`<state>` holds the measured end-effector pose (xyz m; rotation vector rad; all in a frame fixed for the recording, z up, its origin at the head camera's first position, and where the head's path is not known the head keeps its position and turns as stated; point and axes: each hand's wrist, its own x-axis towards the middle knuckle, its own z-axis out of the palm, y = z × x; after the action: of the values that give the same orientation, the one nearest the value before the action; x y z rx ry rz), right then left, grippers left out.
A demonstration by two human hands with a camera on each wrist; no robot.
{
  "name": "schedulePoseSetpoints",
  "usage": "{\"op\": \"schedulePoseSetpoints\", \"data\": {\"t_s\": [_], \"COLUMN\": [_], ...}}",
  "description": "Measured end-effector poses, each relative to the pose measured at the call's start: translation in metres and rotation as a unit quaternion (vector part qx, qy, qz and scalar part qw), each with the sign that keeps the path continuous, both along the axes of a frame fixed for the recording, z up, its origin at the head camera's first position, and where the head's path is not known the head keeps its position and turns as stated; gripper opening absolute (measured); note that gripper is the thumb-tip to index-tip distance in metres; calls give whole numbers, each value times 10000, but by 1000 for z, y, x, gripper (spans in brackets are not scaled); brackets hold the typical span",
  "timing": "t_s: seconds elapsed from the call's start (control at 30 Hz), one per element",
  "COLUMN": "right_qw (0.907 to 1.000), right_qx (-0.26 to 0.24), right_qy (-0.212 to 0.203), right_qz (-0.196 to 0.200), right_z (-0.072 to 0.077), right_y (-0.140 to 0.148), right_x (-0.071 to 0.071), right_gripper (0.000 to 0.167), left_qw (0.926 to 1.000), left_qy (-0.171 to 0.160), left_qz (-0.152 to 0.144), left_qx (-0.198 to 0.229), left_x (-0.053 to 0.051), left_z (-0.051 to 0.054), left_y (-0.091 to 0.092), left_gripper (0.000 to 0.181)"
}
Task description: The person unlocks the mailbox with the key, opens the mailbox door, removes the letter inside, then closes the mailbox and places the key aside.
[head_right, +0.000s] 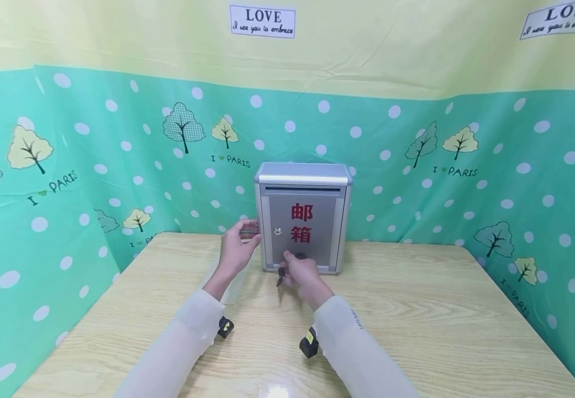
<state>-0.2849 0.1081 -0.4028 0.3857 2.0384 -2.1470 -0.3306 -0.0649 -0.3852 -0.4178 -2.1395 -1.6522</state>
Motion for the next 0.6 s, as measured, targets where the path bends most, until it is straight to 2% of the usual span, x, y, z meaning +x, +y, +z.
{"op": "schedulePoseSetpoints", "data": {"t_s": [0.27,0.6], "right_qw": [9963,9960], "right_qx": [-833,-853], "right_qy": [-180,-246], "right_qz": [118,58], "right_z": [-5,-8], "right_y": [-3,-2], "right_x": [-5,-7], "right_gripper": [43,44], "left_qw": [10000,10000], "left_qy": [-5,25], "left_qz": [-38,-27], "left_qx": [56,36], "left_x": [0,1], "left_z": [1,2], "left_y": [0,-1], "left_gripper": [34,34]}}
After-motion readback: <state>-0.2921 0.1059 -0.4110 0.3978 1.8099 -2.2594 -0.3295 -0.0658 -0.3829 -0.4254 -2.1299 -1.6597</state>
